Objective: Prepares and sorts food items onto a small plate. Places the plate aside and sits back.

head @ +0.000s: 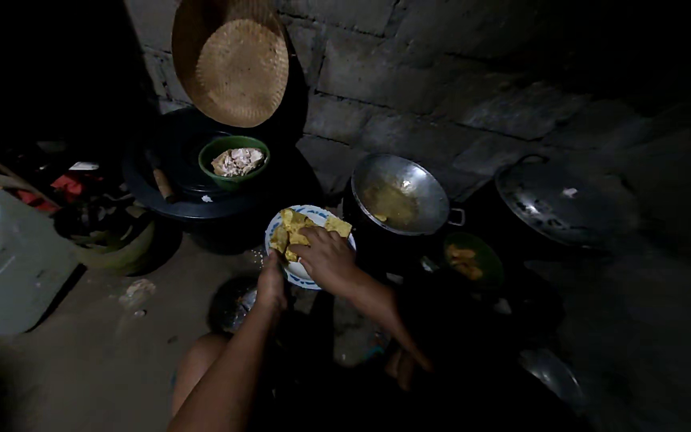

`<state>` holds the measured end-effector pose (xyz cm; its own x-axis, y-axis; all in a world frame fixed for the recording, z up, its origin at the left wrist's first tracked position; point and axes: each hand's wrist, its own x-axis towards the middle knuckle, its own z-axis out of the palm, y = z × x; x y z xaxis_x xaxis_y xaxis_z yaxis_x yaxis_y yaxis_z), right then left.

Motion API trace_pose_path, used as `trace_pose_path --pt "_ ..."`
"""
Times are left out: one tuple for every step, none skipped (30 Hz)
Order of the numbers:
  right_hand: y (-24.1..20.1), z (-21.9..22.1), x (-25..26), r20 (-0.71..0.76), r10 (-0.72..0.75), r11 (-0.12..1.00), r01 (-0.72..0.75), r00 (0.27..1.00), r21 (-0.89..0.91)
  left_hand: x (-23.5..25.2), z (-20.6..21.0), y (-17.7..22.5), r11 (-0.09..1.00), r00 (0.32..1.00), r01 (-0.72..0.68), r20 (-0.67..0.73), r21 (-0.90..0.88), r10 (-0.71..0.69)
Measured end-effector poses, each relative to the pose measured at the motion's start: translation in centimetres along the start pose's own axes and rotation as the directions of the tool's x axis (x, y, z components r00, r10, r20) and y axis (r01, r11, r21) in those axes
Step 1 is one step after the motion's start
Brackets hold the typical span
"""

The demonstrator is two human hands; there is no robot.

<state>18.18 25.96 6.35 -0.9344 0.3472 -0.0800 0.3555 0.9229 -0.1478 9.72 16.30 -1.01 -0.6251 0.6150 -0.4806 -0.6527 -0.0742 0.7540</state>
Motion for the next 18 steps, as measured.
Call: trace_pose_path --pt "-0.2 0.4 0.2 0.038 0.006 0.999 -0.005 0.999 -0.04 -0.2 -0.1 0.1 1.0 1.0 0.003 0.006 -0.003 -0.003" --pt "-0.2 0.5 0.5 0.046 0.021 0.998 -0.018 0.999 -0.067 -0.5 -0.3 0.2 1.0 1.0 0.005 0.007 0.003 -0.005" --pt "0.0 0.5 0.7 0.033 0.041 0.996 -0.038 0.999 -0.086 -0.8 -0.4 0.5 1.0 1.0 0.005 0.002 0.021 -0.005" --pt "0.3 0.5 0.8 0.001 0.06 0.993 -0.06 0.998 -0.102 -1.1 -0.6 0.6 0.999 1.0 0.006 0.008 0.05 -0.006" --pt "0.7 0.3 0.8 -0.039 0.08 0.99 -0.084 0.996 -0.114 -1.3 -0.8 0.9 0.997 1.0 0.005 0.015 0.077 -0.006" --pt "1.2 0.1 0.8 -0.07 0.097 0.987 -0.105 0.993 -0.119 -1.4 -0.9 1.1 0.995 1.0 0.002 0.025 0.1 -0.005" --pt "1.6 0.0 0.7 -0.089 0.108 0.986 -0.118 0.99 -0.116 -1.5 -1.0 1.2 0.993 0.999 -0.004 0.038 0.115 -0.001" --pt "1.9 0.1 0.6 -0.106 0.101 0.988 -0.113 0.989 -0.108 -1.4 -1.1 1.2 0.992 0.999 -0.01 0.052 0.123 0.003" --pt "2.1 0.3 0.3 -0.122 0.079 0.991 -0.091 0.989 -0.101 -1.4 -1.2 1.1 0.993 0.998 -0.014 0.065 0.121 0.006" --pt "2.0 0.6 0.2 -0.121 0.054 0.993 -0.065 0.991 -0.094 -1.4 -1.2 1.0 0.993 0.998 -0.016 0.069 0.116 0.008" --pt "1.8 0.9 0.1 -0.099 0.038 0.995 -0.047 0.994 -0.09 -1.4 -1.2 0.9 0.994 0.997 -0.015 0.072 0.109 0.007" --pt "1.4 0.9 0.1 -0.046 0.037 0.996 -0.041 0.998 -0.084 -1.4 -1.1 0.8 0.995 0.997 -0.011 0.077 0.099 0.004" --pt "1.0 0.7 0.1 -0.007 0.037 0.995 -0.037 0.999 -0.088 -1.3 -1.0 0.7 0.996 0.997 -0.005 0.082 0.091 -0.002" --pt "0.7 0.5 0.2 0.012 0.04 0.995 -0.039 0.999 -0.089 -1.3 -0.9 0.6 0.996 0.996 -0.002 0.085 0.092 -0.006" --pt "0.6 0.3 0.2 0.002 0.042 0.995 -0.041 0.999 -0.088 -1.4 -0.7 0.5 0.995 0.997 0.004 0.078 0.102 -0.012" --pt "0.6 0.1 0.2 -0.016 0.05 0.997 -0.051 0.999 -0.065 -1.6 -0.5 0.6 0.993 0.998 0.014 0.063 0.115 -0.021" --pt "0.6 -0.1 0.2 -0.037 0.061 0.997 -0.062 0.997 -0.04 -1.7 -0.4 0.6 0.992 0.998 0.021 0.058 0.125 -0.028" --pt "0.6 -0.2 0.1 -0.058 0.076 0.997 -0.077 0.995 -0.011 -1.7 -0.4 0.5 0.992 0.997 0.024 0.063 0.126 -0.032"
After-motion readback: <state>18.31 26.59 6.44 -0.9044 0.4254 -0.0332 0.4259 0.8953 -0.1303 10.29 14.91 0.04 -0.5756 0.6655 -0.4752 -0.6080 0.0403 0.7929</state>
